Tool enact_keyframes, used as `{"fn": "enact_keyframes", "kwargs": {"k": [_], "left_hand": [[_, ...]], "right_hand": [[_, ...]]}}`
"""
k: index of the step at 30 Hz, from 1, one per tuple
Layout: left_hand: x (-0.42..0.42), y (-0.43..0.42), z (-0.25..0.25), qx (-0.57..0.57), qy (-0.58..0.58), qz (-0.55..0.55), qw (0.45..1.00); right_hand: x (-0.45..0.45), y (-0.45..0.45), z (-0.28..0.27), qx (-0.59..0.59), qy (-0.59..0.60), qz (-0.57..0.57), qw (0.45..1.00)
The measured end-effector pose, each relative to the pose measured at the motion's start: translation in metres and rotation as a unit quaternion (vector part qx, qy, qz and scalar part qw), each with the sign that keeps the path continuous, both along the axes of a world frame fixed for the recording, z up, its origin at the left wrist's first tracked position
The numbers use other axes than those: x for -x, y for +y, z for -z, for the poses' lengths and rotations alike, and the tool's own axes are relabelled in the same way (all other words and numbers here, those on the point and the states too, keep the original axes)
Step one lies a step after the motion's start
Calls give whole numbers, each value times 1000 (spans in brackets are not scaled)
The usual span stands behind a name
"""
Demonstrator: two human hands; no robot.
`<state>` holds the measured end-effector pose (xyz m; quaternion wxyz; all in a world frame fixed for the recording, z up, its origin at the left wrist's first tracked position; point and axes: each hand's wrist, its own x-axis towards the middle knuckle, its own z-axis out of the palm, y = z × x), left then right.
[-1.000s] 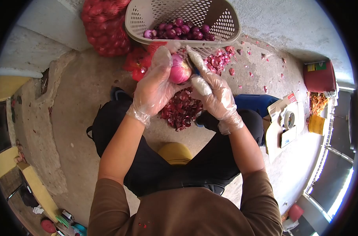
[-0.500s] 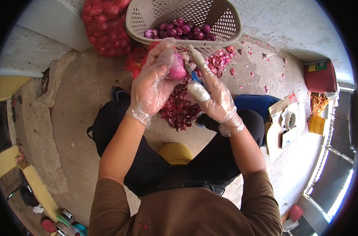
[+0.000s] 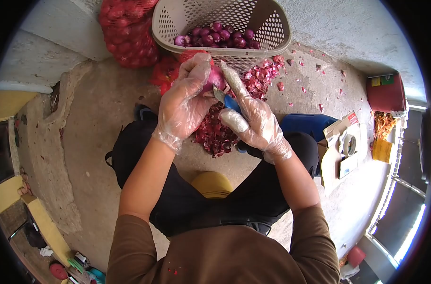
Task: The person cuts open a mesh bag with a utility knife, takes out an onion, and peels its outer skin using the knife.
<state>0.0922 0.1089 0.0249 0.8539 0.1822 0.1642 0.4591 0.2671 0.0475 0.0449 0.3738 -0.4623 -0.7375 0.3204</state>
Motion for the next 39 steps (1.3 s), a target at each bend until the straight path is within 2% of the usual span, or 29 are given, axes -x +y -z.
{"fn": "enact_keyframes", "kwargs": {"k": [2,5,7,9,11,20,32,36,39], "left_hand": [[-2,-1,-2,5,13,-9,1000],[-3,-2,-1,-3,0,-3,1000],[-3,-1,1,14,-5,-4,1000],[-2,-1,3,14,-5,-1,1000],[0,-1,4,-3,1,8,1000],[-2,0,5,3,-17,12,1000],[1,0,10,-7,11,14,1000],[5,3,23,-19,-22,27,999],[-1,0,11,-30,-29,12,999]], "right_hand": [[1,-2,1,39,26,11,999],[0,-2,-4,53,-18,-7,998],[0,-3,-10,109,-41,-7,993],[0,-3,-8,98,-34,-3,995],[0,-1,2,21,3,4,1000],[0,0,14,-31,-15,21,999],[3,0,11,-16,-34,60,997],[4,2,1,6,4,75,997],[-3,2,-3,53,32,99,993]]}}
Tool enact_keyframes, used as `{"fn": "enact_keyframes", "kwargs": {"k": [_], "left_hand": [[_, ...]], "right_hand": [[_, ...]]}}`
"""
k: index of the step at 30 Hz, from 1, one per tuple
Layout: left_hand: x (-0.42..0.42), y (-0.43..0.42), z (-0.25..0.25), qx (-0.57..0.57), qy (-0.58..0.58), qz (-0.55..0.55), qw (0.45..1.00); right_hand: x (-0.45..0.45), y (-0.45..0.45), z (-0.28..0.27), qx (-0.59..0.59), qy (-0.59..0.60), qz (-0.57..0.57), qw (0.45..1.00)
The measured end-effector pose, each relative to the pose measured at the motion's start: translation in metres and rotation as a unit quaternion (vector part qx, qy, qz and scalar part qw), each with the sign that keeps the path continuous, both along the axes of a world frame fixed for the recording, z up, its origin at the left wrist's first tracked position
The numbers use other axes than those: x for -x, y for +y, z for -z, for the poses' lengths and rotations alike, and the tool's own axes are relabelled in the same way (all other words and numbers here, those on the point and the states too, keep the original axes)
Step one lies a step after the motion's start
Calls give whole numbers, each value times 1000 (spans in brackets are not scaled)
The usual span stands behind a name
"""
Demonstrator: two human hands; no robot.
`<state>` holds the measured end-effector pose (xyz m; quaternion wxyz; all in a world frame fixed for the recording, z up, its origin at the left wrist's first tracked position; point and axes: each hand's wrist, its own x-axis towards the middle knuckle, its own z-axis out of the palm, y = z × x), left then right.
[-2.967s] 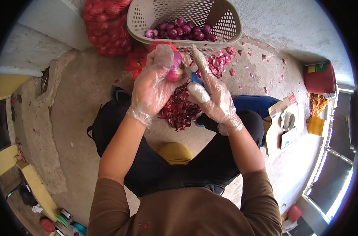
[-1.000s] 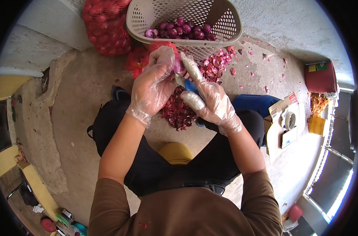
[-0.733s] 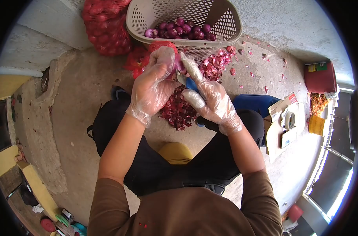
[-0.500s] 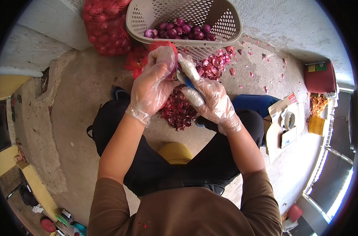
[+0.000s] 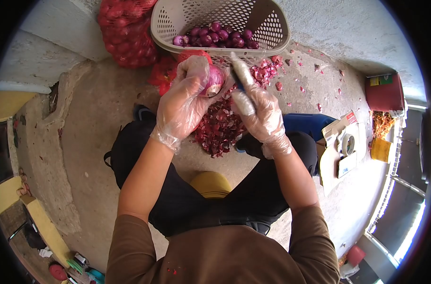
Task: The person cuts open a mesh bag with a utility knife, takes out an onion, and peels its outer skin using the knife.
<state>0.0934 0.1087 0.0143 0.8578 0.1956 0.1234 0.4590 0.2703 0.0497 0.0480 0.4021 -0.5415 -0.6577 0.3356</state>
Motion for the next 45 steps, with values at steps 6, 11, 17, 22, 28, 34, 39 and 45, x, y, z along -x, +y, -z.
{"fn": "enact_keyframes", "kwargs": {"k": [6,11,17,22,28,34,39,45], "left_hand": [[-1,0,-10,-10,15,-7,1000],[3,3,3,-13,13,1,1000],[-3,0,-5,-11,14,-23,1000],[4,3,3,-21,23,5,999],[-3,-2,-6,-43,9,-31,999],[-4,1,-15,-23,-29,-13,999],[2,3,-8,-14,-31,-9,999],[11,7,-1,25,-98,22,995]], "right_hand": [[-3,-1,2,-31,5,-17,999],[3,-2,13,-88,-54,-71,992],[5,-4,11,-75,-78,-53,993],[6,-4,18,-92,-103,-31,990],[6,2,11,-48,14,23,999],[-2,-3,-7,61,40,-3,997],[0,-3,4,-1,35,-46,998],[3,-1,11,-63,-13,-81,995]]}}
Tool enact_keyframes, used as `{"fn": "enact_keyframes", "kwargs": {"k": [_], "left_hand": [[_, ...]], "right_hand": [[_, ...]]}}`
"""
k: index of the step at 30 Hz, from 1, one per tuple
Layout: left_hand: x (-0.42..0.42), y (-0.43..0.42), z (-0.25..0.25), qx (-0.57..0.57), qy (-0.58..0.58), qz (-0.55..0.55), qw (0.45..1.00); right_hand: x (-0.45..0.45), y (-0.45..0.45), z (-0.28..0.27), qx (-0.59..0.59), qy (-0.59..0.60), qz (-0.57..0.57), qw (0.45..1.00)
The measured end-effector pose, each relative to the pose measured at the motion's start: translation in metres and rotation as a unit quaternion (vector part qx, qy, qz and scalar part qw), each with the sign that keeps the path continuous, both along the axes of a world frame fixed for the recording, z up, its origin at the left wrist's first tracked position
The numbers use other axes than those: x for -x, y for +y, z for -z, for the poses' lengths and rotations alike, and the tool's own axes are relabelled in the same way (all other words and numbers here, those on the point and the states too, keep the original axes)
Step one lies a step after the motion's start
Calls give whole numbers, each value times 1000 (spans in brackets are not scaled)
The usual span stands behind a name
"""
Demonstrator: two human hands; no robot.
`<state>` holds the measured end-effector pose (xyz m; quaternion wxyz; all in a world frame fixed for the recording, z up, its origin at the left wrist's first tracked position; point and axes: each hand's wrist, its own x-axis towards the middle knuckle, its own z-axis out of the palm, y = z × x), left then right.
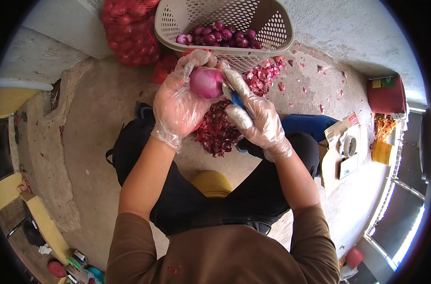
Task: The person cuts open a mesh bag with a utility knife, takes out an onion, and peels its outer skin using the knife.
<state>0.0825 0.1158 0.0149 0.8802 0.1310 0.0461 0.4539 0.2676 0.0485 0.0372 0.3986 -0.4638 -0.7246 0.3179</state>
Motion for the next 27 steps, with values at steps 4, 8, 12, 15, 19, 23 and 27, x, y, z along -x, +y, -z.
{"fn": "enact_keyframes", "kwargs": {"k": [4,8,12,15,19,23,27], "left_hand": [[-4,-2,-7,0,25,-28,999],[-4,1,-11,-13,36,-45,998],[-4,3,-7,-25,81,-80,993],[-3,3,0,-62,94,-89,990],[-2,5,6,-99,85,-87,988],[-2,4,4,-112,114,-98,982],[-1,4,6,-102,95,-90,986]], "right_hand": [[0,-1,-1,13,-12,-19,1000],[-1,-2,-9,43,-36,-18,998],[-2,-2,-13,56,-64,-25,996],[-1,-3,-12,41,-58,-22,997],[-1,-3,-13,64,-37,-14,997],[-3,-3,-11,52,-48,-4,998],[-1,-4,-18,83,-27,6,996]]}}
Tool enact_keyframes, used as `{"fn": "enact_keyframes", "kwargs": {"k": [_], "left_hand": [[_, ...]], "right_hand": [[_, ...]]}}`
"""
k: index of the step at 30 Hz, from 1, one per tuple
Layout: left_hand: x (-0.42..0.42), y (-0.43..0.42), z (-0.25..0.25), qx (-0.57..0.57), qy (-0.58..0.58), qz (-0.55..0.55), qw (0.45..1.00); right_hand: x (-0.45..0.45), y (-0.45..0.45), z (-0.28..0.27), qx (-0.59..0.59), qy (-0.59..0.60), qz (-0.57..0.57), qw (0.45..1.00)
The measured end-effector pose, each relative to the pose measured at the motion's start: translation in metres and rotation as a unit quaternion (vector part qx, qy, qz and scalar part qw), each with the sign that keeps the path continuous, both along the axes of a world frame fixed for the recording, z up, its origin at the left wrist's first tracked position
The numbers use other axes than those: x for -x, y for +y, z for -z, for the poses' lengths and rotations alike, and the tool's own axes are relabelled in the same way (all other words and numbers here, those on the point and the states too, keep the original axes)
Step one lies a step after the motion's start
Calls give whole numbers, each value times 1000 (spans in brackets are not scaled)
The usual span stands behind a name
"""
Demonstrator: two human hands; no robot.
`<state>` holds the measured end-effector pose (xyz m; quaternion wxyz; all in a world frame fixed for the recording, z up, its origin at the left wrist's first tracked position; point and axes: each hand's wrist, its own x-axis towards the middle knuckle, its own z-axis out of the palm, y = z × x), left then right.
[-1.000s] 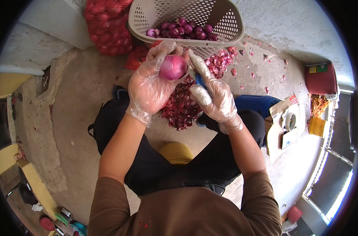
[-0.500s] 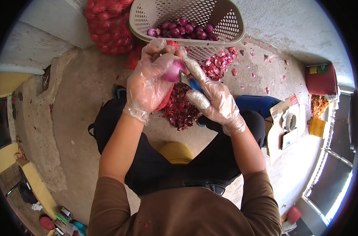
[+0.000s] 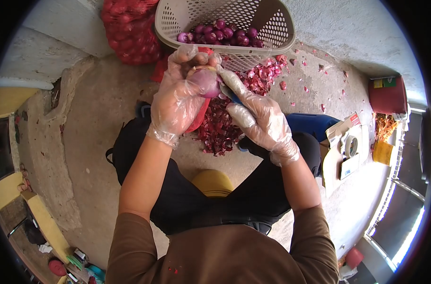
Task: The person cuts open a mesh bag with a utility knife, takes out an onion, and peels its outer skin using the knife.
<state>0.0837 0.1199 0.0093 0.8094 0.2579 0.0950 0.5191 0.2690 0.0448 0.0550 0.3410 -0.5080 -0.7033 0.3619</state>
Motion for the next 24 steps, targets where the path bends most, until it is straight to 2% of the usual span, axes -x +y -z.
{"fn": "enact_keyframes", "kwargs": {"k": [4,8,11,14,20,23,24], "left_hand": [[-1,-2,-5,30,-21,14,999],[-2,-2,-9,67,-62,42,995],[-3,1,-5,48,-85,47,994],[-3,-1,0,0,3,-30,1000],[-4,-1,-8,-93,43,-47,994],[-9,-11,-21,-130,187,-90,970],[-10,-12,-21,-133,193,-100,967]], "right_hand": [[5,-3,-11,101,67,47,991],[2,-3,-4,117,120,86,982],[-1,-3,-12,195,139,87,967],[0,-4,-11,225,174,47,958],[5,-4,-8,232,229,0,945],[4,-5,-12,268,230,-9,936],[4,-6,-12,266,226,-9,937]]}}
